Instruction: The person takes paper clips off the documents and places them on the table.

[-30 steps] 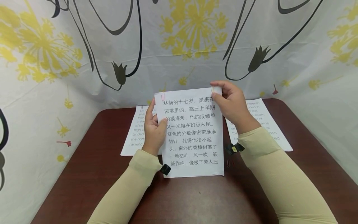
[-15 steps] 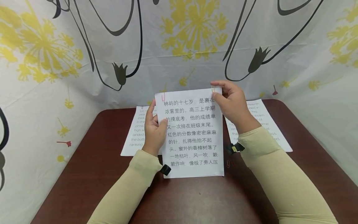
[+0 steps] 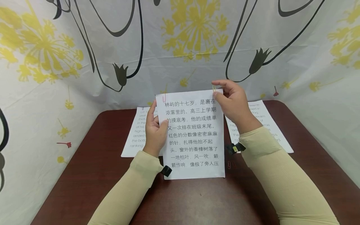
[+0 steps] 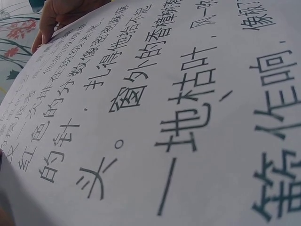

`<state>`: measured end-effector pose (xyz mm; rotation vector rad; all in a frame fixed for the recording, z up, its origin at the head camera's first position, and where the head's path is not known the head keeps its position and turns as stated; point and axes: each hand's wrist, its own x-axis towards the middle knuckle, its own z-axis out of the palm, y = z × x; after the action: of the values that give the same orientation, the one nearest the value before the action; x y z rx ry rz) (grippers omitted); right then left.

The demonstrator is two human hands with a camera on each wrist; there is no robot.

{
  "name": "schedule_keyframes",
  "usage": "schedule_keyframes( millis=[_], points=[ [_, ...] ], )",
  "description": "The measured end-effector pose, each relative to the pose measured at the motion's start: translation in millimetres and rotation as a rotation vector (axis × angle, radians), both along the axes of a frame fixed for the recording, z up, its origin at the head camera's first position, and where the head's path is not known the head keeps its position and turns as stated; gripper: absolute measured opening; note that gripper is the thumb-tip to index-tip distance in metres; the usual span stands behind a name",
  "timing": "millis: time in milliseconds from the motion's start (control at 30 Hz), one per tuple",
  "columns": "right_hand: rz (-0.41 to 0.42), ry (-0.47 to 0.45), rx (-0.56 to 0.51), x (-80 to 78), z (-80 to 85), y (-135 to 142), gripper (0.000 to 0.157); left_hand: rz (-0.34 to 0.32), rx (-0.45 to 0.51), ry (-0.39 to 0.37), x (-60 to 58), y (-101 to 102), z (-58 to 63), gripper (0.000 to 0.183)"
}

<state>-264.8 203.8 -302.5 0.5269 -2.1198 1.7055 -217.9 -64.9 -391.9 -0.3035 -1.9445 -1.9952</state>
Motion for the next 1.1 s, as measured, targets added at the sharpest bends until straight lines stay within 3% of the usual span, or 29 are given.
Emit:
schedule_keyframes(
  millis=[1100],
  points=[
    [-0.062,0.000,0.041,2.2,12.0,-3.9,0.034,0.001,-0.003,-0.003,-0.9,-0.1,-0.2,0.087]
  ],
)
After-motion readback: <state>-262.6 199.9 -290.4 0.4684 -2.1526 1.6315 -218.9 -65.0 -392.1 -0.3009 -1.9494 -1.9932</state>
